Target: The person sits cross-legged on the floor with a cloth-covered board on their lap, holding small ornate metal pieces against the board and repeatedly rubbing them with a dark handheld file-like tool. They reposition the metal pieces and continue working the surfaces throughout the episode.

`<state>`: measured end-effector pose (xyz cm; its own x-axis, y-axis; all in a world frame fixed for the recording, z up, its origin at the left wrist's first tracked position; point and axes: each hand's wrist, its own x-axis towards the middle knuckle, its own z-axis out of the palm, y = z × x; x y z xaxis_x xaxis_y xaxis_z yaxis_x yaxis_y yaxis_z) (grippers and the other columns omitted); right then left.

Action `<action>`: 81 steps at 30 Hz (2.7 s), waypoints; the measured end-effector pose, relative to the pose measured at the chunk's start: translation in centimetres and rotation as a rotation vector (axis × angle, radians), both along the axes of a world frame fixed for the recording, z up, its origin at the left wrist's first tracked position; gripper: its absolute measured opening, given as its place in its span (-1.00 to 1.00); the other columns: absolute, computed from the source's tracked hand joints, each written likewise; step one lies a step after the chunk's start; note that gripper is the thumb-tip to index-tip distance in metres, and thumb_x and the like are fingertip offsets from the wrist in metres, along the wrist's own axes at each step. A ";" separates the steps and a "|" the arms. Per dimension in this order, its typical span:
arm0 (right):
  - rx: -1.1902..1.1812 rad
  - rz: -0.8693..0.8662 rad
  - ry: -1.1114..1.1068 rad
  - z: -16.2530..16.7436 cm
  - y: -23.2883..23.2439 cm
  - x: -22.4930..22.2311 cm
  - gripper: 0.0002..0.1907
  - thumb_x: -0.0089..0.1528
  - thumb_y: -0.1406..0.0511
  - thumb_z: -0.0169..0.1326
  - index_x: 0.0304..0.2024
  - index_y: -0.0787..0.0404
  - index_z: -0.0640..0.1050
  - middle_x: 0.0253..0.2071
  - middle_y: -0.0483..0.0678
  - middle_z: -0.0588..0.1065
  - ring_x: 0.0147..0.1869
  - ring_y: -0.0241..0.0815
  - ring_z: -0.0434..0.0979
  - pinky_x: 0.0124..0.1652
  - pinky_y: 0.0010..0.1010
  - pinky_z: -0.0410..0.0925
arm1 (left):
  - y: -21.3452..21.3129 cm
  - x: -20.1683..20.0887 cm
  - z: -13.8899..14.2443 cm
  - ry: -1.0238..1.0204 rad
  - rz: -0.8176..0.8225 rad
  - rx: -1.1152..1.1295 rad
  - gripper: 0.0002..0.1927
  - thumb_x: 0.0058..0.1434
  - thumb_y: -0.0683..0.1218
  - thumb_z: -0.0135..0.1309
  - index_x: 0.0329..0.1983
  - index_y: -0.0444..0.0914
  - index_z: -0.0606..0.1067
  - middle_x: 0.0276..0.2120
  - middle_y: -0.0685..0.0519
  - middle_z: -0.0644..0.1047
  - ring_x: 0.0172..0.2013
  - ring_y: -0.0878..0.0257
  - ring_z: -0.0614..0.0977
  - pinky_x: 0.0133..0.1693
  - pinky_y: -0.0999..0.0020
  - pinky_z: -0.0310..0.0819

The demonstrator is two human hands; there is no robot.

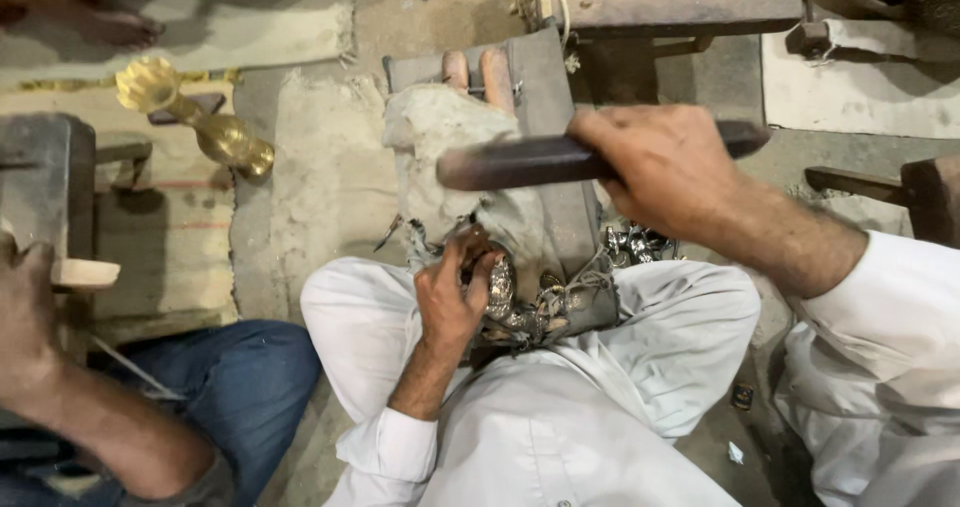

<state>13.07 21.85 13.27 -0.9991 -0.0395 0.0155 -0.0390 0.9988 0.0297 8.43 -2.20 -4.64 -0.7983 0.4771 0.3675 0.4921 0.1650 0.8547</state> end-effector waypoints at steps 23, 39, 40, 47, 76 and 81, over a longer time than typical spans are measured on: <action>0.251 0.077 -0.044 -0.4 -0.5 0.3 -0.69 0.25 0.38 0.13 0.05 0.08 0.51 -0.25 -0.03 0.56 -0.34 -0.19 0.59 -0.38 -0.31 0.46 | 0.2 0.2 -0.8 -0.043 0.046 0.116 -0.63 0.25 -0.22 0.30 0.08 -0.30 0.47 -0.29 -0.03 0.69 -0.32 0.24 0.76 -0.31 0.39 0.61; -1.146 -0.426 -0.183 -15.1 -3.0 9.8 -0.58 0.10 0.16 0.37 -0.11 0.25 0.58 -0.39 -0.16 0.58 -0.31 -0.35 0.54 -0.30 -0.46 0.42 | -0.2 -2.3 -4.4 -0.536 -0.001 0.466 -0.68 0.33 -0.26 0.20 0.11 -0.35 0.41 -0.30 0.05 0.62 -0.31 0.45 0.62 -0.27 0.59 0.49; -1.218 -0.410 -0.163 -16.5 -3.8 10.6 -0.56 0.09 0.19 0.37 -0.08 0.27 0.56 -0.37 -0.18 0.58 -0.30 -0.38 0.53 -0.29 -0.49 0.42 | -0.2 -2.5 -4.5 -0.549 -0.017 0.483 -0.68 0.33 -0.26 0.19 0.11 -0.34 0.40 -0.29 0.04 0.64 -0.28 0.44 0.65 -0.24 0.58 0.51; -1.529 -0.642 -0.177 -20.0 -2.5 13.7 -0.74 0.21 0.30 0.32 -0.14 0.36 0.63 -0.40 -0.10 0.55 -0.40 -0.38 0.43 -0.40 -0.50 0.30 | -1.3 -3.9 -1.9 -0.652 -0.140 0.360 -0.62 0.27 -0.26 0.23 0.12 -0.35 0.43 -0.26 -0.02 0.68 -0.25 0.33 0.72 -0.21 0.48 0.63; -0.198 -0.235 -0.185 -5.3 4.2 2.5 -0.43 0.03 0.30 0.28 0.11 0.00 0.50 -0.24 0.06 0.64 -0.13 0.11 0.66 -0.14 -0.03 0.46 | 1.8 -6.0 4.5 -0.145 -0.406 -0.337 -0.60 0.22 -0.05 0.28 0.05 -0.27 0.46 -0.42 -0.11 0.68 -0.41 -0.01 0.74 -0.38 0.19 0.54; -0.210 -0.335 -0.214 -5.0 4.0 1.9 -0.53 0.10 0.29 0.25 0.08 0.01 0.51 -0.25 0.08 0.63 -0.11 0.14 0.64 -0.11 -0.02 0.45 | 1.8 -6.1 4.6 -0.184 -0.402 -0.373 -0.58 0.19 -0.05 0.28 0.07 -0.27 0.47 -0.44 -0.13 0.68 -0.45 0.00 0.74 -0.40 0.18 0.52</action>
<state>14.92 25.87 8.25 -0.9379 0.2686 -0.2194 0.3043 0.9409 -0.1489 2.33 -0.39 0.01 -0.5625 0.8267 -0.0116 0.4271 0.3026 0.8521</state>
